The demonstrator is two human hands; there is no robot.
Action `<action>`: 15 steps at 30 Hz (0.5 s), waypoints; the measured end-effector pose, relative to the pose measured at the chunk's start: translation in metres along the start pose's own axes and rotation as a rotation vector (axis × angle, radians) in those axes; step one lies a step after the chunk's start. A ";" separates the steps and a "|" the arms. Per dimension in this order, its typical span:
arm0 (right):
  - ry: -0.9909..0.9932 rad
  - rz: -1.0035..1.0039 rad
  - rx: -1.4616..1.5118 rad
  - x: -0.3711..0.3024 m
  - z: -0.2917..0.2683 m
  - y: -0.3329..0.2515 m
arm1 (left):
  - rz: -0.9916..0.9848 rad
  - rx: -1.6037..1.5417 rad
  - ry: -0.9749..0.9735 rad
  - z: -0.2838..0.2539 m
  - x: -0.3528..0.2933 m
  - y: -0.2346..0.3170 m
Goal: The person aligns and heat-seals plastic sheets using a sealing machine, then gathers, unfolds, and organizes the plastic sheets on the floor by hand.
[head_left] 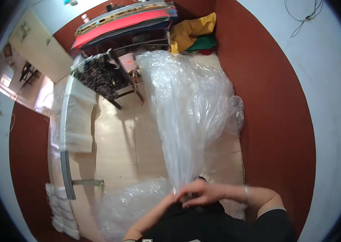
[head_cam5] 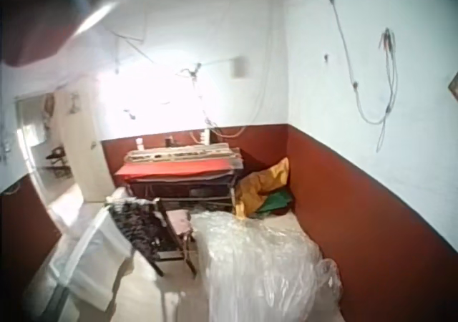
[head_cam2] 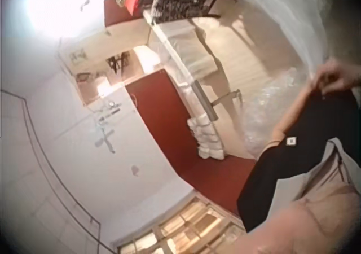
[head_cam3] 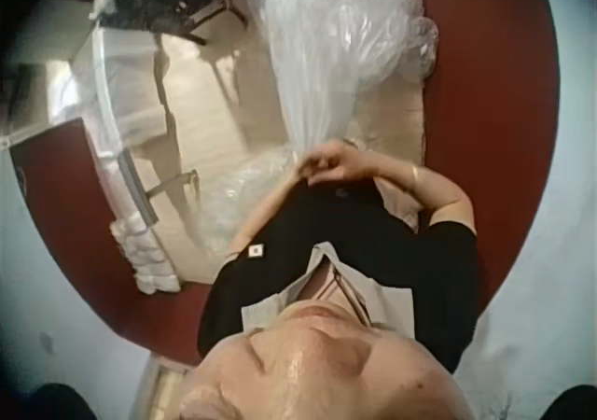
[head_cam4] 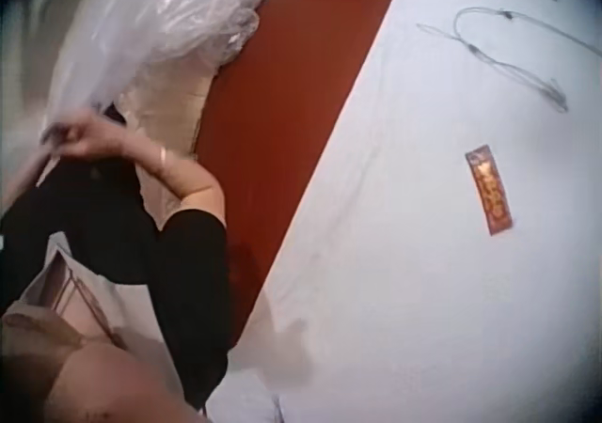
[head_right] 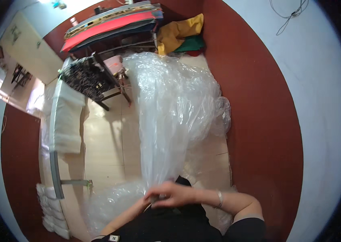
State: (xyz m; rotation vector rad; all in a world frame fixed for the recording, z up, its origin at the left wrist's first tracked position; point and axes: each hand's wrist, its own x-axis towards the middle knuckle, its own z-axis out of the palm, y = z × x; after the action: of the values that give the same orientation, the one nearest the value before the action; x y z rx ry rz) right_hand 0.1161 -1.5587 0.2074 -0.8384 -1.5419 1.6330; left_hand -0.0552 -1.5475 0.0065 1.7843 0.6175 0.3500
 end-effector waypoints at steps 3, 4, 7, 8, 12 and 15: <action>0.142 0.014 -0.752 -0.020 -0.013 -0.030 | -0.073 -0.042 0.226 -0.018 -0.036 0.030; 0.159 -0.024 -1.152 -0.027 -0.025 -0.029 | -0.064 -0.004 0.364 -0.028 -0.044 0.048; 0.450 -0.177 -1.225 -0.033 -0.057 -0.090 | 0.015 -0.005 0.634 -0.050 -0.062 0.131; 0.695 -0.131 -0.940 -0.031 -0.054 -0.124 | 0.105 -0.046 0.723 -0.047 -0.065 0.161; 0.962 -0.356 -0.334 -0.074 -0.060 -0.238 | 0.520 0.190 0.073 -0.021 -0.073 0.213; 1.212 -0.512 -0.409 -0.128 -0.069 -0.299 | 0.169 -0.126 0.263 0.011 -0.065 0.159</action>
State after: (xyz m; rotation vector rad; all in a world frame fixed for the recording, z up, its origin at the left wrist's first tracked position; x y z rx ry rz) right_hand 0.2626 -1.6263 0.4981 -1.1864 -1.0136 0.2414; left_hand -0.0659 -1.6257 0.1594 1.6862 0.6146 0.7323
